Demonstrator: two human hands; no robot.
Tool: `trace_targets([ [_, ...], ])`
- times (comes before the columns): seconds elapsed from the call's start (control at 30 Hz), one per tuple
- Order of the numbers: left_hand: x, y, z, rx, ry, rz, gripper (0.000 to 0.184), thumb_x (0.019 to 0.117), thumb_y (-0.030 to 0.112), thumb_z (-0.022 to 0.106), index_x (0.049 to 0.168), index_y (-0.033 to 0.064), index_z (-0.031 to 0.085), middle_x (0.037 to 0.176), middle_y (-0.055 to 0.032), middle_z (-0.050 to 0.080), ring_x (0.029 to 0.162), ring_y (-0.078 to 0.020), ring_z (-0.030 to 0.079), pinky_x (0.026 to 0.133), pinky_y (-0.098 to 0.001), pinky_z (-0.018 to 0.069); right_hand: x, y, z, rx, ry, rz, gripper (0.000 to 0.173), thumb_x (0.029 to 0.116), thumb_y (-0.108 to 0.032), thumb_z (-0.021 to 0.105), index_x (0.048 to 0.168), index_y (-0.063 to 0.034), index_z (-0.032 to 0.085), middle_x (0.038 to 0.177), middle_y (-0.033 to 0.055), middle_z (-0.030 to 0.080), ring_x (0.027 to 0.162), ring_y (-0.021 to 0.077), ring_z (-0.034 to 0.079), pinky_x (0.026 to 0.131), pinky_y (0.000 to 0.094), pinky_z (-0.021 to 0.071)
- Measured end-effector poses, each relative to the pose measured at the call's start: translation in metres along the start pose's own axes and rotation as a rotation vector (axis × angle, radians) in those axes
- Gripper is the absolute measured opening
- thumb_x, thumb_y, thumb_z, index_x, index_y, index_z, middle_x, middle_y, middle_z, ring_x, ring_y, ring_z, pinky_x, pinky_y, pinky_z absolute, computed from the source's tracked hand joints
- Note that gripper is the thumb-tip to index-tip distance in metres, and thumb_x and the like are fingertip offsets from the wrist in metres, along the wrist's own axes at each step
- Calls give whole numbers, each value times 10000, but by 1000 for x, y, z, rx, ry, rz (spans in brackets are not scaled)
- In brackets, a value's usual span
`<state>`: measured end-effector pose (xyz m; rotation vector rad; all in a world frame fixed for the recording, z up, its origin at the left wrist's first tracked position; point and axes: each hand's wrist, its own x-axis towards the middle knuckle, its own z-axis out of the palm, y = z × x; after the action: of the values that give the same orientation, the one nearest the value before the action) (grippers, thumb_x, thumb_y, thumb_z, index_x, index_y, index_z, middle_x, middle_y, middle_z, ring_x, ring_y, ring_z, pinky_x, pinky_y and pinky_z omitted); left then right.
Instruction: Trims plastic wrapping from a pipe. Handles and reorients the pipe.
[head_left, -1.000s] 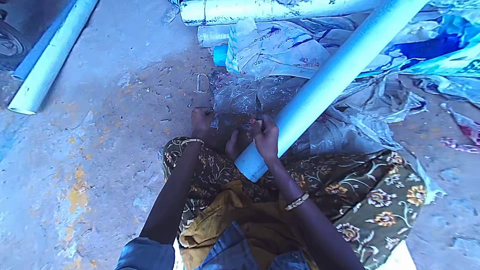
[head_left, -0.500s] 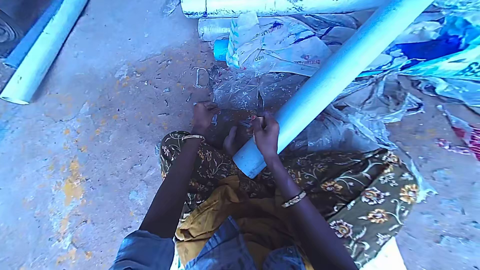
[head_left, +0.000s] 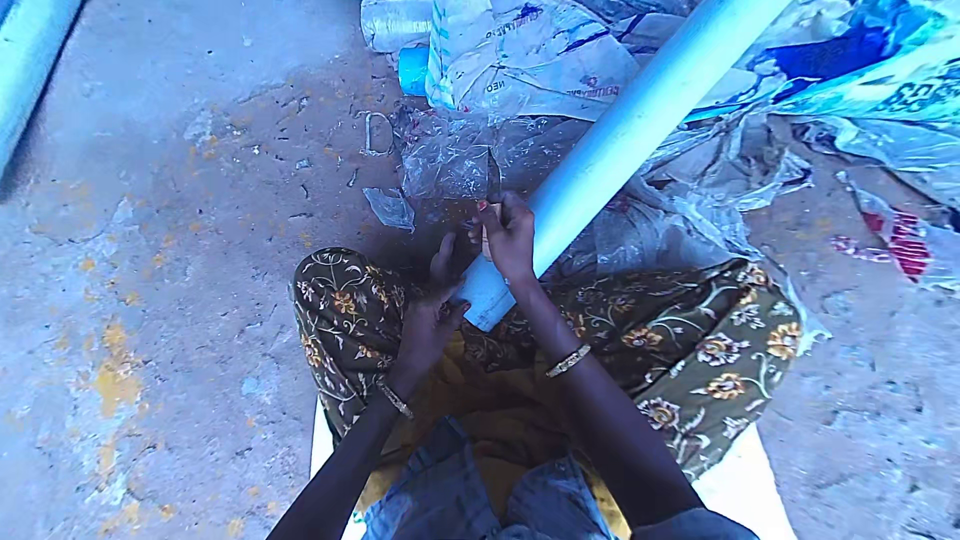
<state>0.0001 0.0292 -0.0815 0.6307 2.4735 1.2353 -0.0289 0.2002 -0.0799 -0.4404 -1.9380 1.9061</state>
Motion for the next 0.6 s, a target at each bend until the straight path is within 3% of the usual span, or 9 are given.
trace_targets([
  [0.2, 16, 4, -7, 24, -61, -115, 428, 870, 196, 806, 1229, -9, 695, 1144, -170, 728, 1046, -237, 702, 945, -421, 544, 12, 5, 6, 56, 65, 15, 130, 1025, -62, 546, 1042, 62, 579, 757, 59, 636, 584, 87, 642, 599, 262, 591],
  [0.3, 22, -8, -8, -107, -59, -108, 300, 871, 110, 787, 1131, -15, 707, 1071, -110, 733, 943, -93, 692, 868, -274, 559, 11, 6, 5, 77, 60, 12, 150, 1022, -65, 555, 1066, 73, 594, 774, 72, 631, 582, 94, 635, 594, 267, 590],
  [0.37, 24, -10, -11, -149, -59, -111, 207, 917, 44, 721, 1111, -25, 715, 1062, -98, 732, 927, -46, 680, 864, -223, 552, 7, 5, 3, 83, 32, 1, 152, 1039, -103, 548, 1068, 42, 586, 749, 72, 623, 553, 109, 620, 555, 275, 575],
  [0.43, 22, -5, -11, -5, 6, -66, 182, 965, 44, 661, 1122, -8, 738, 1105, -122, 741, 1017, -131, 696, 939, -314, 541, -1, 1, -2, 142, -11, 3, 164, 1067, -163, 523, 1083, -4, 561, 730, 95, 614, 510, 146, 601, 493, 287, 547],
  [0.5, 15, -2, -2, 209, 126, 139, 247, 943, 89, 675, 1153, -13, 752, 1204, -188, 725, 1132, -329, 695, 990, -501, 525, -4, -7, -11, 282, -25, 41, 156, 1085, -178, 486, 1111, -42, 558, 759, 58, 623, 514, 107, 599, 491, 242, 547],
  [0.53, 11, -1, 4, 292, 147, 225, 339, 911, 178, 709, 1190, -13, 739, 1250, -204, 706, 1154, -372, 684, 986, -528, 528, -6, -13, -19, 350, -13, 58, 154, 1094, -190, 463, 1108, -68, 555, 764, 38, 635, 506, 84, 590, 480, 215, 534],
  [0.6, 0, 8, 19, 458, 75, 243, 730, 796, 357, 817, 1374, -39, 612, 1377, -268, 613, 1224, -448, 628, 1002, -569, 509, -9, -25, -42, 419, 36, 64, 203, 1112, -224, 413, 1127, -92, 565, 752, 29, 648, 476, 68, 560, 448, 186, 493],
])
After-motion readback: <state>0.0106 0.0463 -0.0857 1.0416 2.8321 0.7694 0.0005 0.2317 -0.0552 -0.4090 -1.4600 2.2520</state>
